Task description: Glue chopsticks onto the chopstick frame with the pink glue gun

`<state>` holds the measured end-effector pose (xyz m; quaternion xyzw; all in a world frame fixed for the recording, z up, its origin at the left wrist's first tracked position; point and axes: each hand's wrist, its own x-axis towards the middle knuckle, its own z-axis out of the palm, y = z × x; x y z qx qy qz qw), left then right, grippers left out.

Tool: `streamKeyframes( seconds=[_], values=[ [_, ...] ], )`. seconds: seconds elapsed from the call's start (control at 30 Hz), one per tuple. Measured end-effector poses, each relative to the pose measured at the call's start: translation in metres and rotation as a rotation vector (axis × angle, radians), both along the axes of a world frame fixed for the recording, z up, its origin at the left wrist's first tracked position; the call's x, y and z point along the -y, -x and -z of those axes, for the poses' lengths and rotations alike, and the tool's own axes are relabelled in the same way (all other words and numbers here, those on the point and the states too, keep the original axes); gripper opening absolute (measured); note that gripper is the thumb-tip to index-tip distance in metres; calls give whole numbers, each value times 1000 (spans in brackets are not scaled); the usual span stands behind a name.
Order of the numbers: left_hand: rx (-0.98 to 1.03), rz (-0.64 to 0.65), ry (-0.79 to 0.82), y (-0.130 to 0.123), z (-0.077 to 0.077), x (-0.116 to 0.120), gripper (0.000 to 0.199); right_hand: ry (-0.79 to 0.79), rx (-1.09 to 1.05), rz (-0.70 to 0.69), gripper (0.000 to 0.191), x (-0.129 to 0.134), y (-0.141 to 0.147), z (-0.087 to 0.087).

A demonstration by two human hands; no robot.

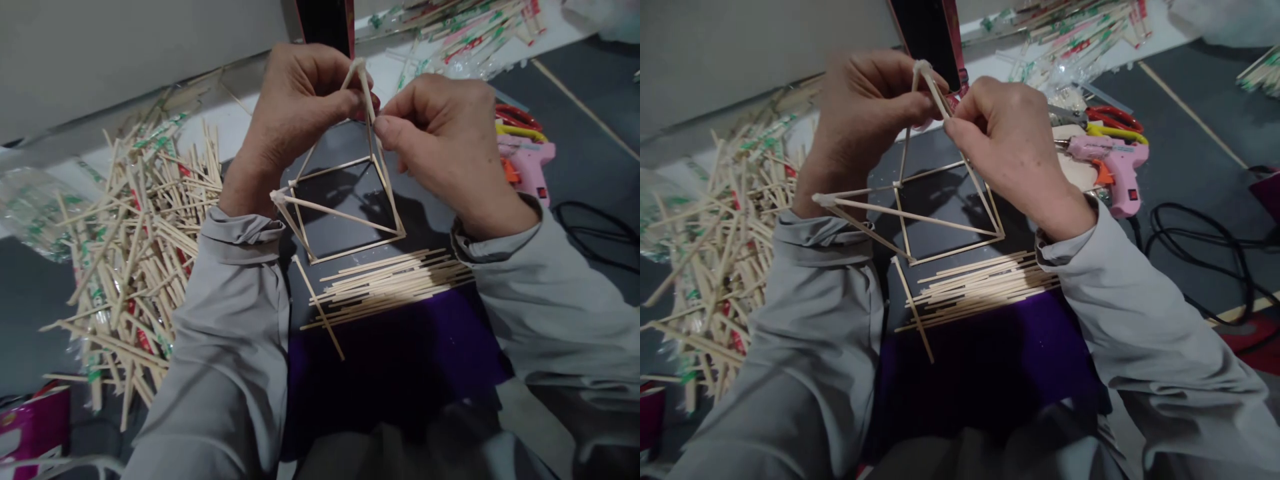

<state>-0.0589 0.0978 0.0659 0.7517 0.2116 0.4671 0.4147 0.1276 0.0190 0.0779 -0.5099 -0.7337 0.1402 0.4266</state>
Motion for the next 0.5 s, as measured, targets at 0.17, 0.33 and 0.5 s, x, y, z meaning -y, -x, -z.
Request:
streamKeyframes(
  seconds=[0.17,0.33,0.5],
  values=[
    [-13,-38,0,0,0,-2,27,135,79,-13,9,14,-19,-1],
    [59,40,5,-2,1,-2,32,276,175,-72,7,21,-43,23],
    [70,-4,28,-2,-1,5,37,471,242,-163,11,24,-53,42]
  ],
)
